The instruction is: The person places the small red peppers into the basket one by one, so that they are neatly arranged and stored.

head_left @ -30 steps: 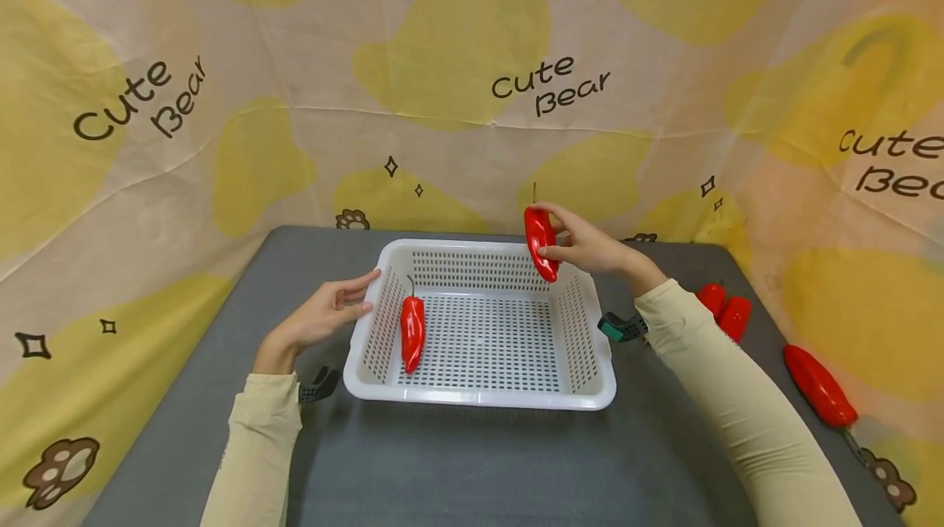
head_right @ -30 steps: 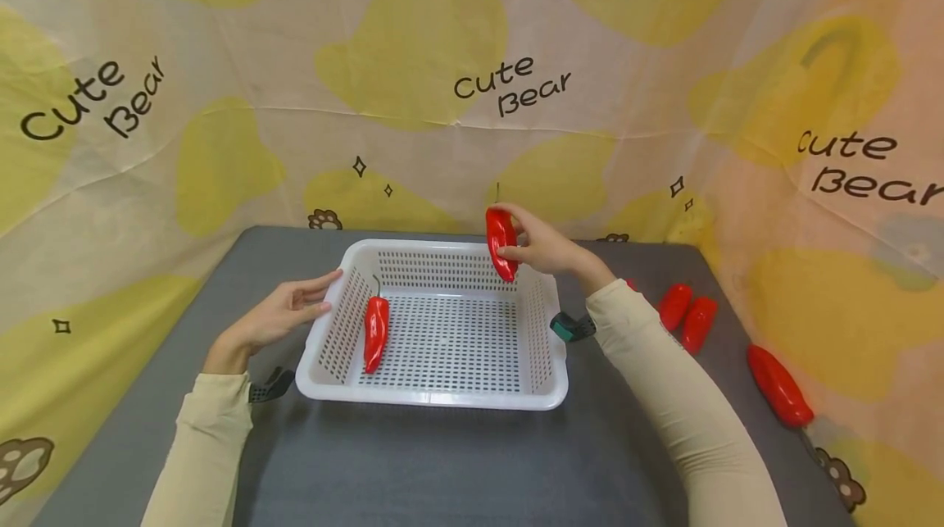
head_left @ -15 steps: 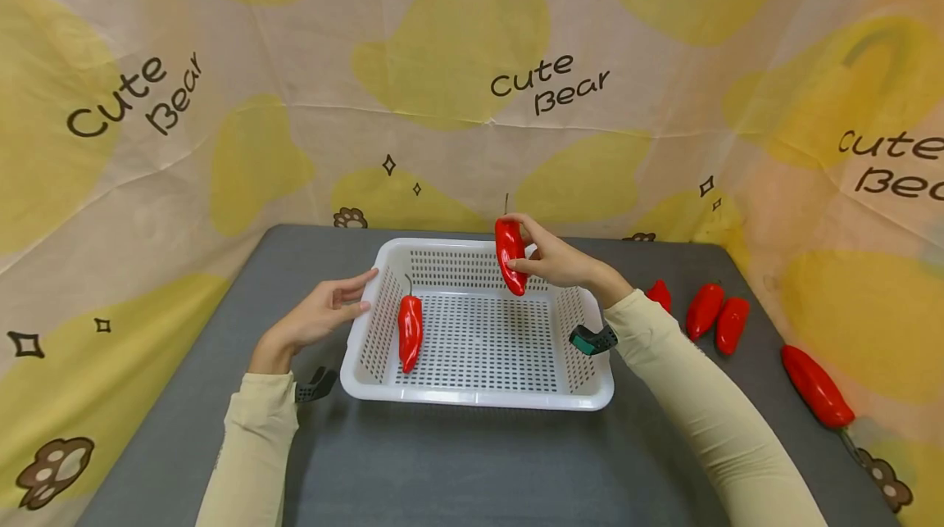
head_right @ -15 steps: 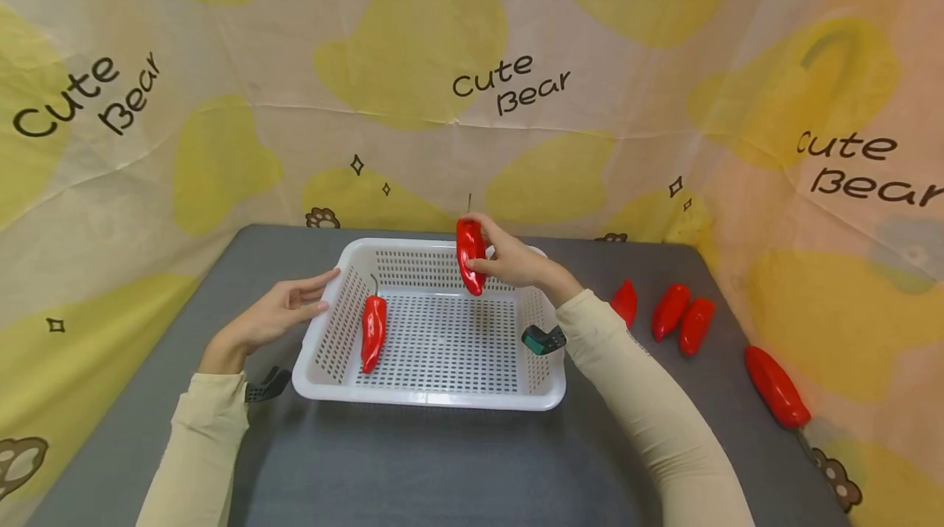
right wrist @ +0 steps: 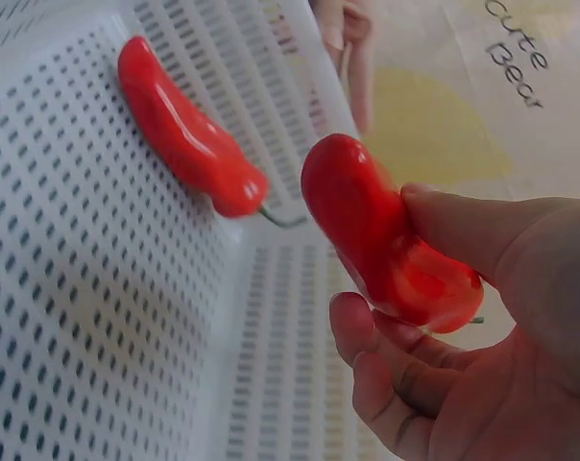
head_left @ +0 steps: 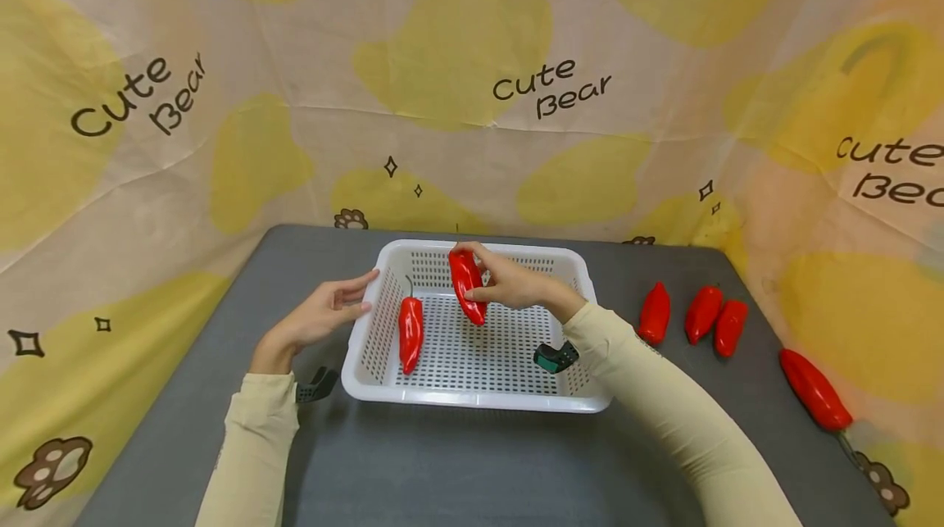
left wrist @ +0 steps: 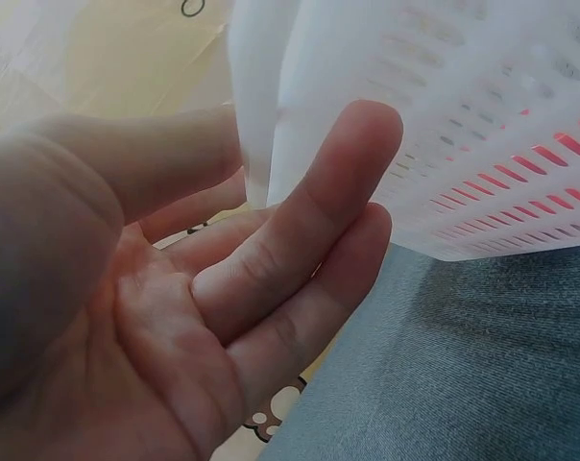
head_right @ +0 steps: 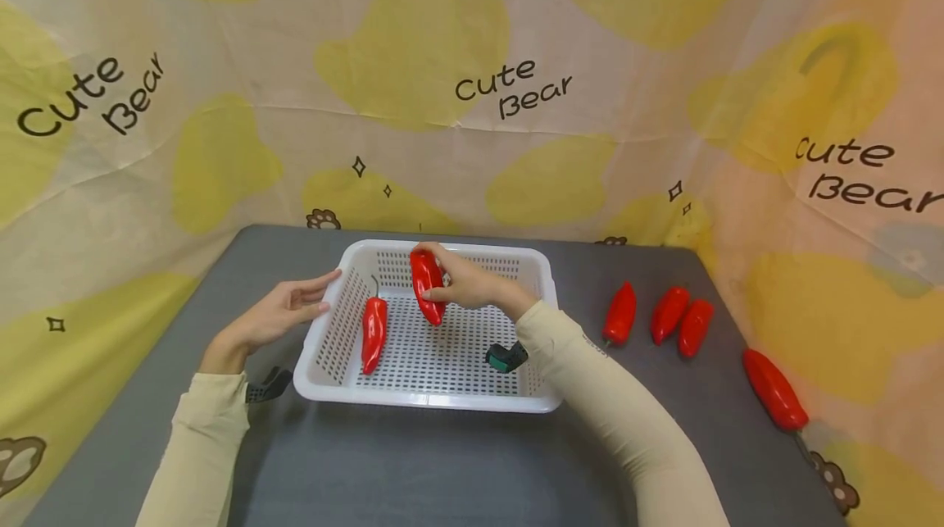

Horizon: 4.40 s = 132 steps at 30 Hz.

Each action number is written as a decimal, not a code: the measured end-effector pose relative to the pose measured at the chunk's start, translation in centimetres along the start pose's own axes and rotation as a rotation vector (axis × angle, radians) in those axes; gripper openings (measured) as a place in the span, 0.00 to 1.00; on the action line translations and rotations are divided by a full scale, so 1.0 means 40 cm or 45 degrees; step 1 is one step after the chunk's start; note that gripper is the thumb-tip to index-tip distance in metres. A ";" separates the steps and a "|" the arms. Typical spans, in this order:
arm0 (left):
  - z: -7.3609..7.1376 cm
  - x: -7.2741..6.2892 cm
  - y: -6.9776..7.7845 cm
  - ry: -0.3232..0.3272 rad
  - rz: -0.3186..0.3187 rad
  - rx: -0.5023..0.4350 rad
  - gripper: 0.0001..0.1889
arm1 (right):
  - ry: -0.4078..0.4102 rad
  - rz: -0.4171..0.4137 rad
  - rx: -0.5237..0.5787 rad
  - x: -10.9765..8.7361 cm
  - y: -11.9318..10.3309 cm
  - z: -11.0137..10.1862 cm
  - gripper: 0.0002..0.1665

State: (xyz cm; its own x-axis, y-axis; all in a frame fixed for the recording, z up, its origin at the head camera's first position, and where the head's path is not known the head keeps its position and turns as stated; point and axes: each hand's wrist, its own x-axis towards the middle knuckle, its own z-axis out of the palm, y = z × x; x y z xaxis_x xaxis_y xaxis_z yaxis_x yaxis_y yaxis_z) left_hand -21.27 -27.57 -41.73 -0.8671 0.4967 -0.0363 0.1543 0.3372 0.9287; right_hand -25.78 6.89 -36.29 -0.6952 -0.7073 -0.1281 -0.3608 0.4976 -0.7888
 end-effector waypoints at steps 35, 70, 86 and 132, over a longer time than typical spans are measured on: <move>0.001 0.002 -0.003 0.012 0.025 -0.001 0.35 | -0.301 0.125 -0.225 0.097 0.031 0.145 0.44; 0.005 0.003 -0.007 0.022 0.020 0.032 0.36 | -0.363 0.169 -0.202 0.094 0.044 0.148 0.46; 0.003 0.001 -0.008 0.016 0.013 -0.002 0.36 | -0.327 0.217 -0.153 0.095 0.044 0.136 0.48; 0.001 0.006 -0.013 -0.003 0.026 -0.062 0.35 | -0.212 0.211 -0.134 0.053 0.045 0.049 0.47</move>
State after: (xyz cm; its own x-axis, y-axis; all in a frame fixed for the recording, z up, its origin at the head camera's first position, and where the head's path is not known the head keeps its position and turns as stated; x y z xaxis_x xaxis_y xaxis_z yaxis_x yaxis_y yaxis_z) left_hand -21.53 -27.61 -42.22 -0.8628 0.5052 -0.0180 0.1488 0.2880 0.9460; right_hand -26.69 5.30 -39.14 -0.6416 -0.6801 -0.3547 -0.3187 0.6571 -0.6831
